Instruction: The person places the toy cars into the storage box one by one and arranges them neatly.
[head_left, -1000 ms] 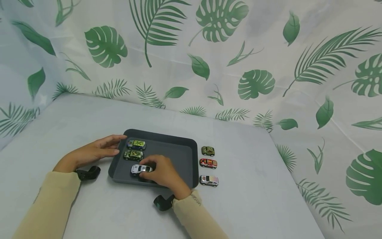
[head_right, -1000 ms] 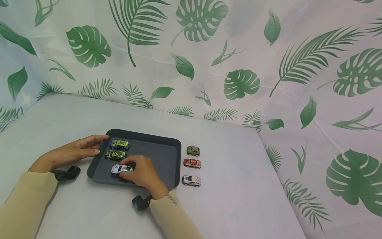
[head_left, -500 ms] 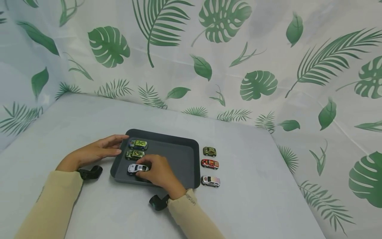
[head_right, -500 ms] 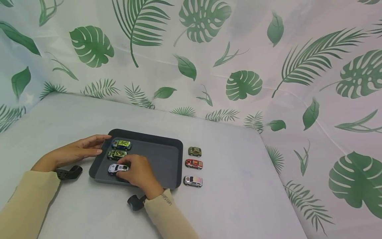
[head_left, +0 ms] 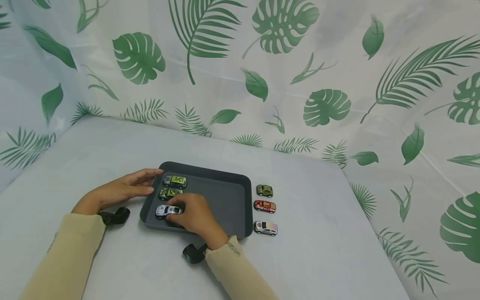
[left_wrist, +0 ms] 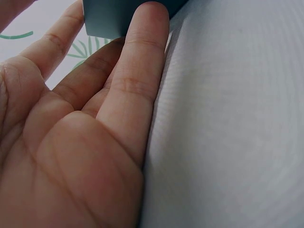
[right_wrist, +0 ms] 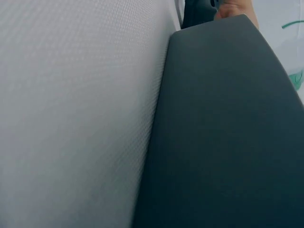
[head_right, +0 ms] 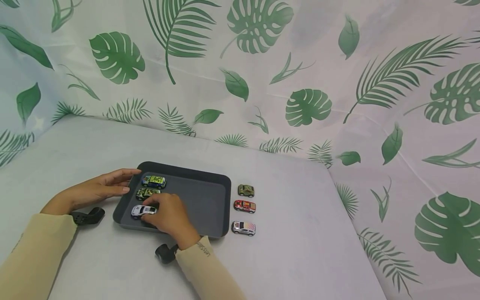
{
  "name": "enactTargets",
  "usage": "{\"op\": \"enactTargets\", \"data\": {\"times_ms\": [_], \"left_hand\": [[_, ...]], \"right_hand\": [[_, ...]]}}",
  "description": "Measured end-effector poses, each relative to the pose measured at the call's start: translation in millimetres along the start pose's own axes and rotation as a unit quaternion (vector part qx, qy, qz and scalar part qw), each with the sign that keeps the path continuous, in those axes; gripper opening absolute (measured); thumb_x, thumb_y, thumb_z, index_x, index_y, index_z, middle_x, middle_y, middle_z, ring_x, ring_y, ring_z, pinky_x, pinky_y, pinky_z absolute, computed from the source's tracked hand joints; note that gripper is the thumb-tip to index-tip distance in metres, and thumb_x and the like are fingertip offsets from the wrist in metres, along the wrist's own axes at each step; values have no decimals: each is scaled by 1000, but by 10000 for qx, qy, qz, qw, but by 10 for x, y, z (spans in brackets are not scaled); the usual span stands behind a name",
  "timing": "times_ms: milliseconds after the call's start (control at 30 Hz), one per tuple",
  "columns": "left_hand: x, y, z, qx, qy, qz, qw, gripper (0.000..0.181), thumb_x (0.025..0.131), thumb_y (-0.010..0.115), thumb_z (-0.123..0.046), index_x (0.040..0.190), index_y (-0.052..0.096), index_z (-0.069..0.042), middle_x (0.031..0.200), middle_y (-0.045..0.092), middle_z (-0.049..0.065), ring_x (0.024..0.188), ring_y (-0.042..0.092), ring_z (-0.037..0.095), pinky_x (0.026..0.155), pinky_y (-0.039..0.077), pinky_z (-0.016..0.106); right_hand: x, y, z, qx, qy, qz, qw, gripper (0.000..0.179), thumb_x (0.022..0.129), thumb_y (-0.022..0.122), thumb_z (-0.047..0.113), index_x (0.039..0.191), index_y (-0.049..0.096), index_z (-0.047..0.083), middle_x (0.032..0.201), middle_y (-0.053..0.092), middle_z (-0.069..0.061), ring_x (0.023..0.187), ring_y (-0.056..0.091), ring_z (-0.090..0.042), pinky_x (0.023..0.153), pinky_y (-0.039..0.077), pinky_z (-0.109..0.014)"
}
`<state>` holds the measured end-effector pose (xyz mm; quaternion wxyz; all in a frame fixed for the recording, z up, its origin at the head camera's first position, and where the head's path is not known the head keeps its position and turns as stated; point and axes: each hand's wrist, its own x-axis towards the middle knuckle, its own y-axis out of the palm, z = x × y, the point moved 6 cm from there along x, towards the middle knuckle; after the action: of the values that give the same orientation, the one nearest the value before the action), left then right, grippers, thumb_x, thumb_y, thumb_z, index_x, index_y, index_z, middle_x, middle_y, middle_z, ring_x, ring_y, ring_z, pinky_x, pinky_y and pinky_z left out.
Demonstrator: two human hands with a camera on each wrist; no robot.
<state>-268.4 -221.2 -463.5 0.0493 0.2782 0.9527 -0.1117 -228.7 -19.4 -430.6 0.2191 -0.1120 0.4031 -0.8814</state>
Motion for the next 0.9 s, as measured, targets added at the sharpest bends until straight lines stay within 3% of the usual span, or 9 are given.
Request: {"op": "enactTargets", "data": {"times_ms": [600,900], "left_hand": [[8,-3,-15,24,-6,5,10000,72,110,64,-23,170,28,-5,177,15,29,159,19,57,123,24,75],[-2,-1,-5,13,-172,-33,9998,74,110,65,-25,171,27,-7,178,11,28,160,14,58,123,20,77]], "right_hand": [[67,76,24,-213,197,68,9996,30,88,93,14,117,84,14,126,78,-1,117,66,-18,106,51,-35],[45,61,33,-161,135,67,9998,31,88,93,13,118,84,14,126,78,-1,118,66,-17,106,51,-35]]}}
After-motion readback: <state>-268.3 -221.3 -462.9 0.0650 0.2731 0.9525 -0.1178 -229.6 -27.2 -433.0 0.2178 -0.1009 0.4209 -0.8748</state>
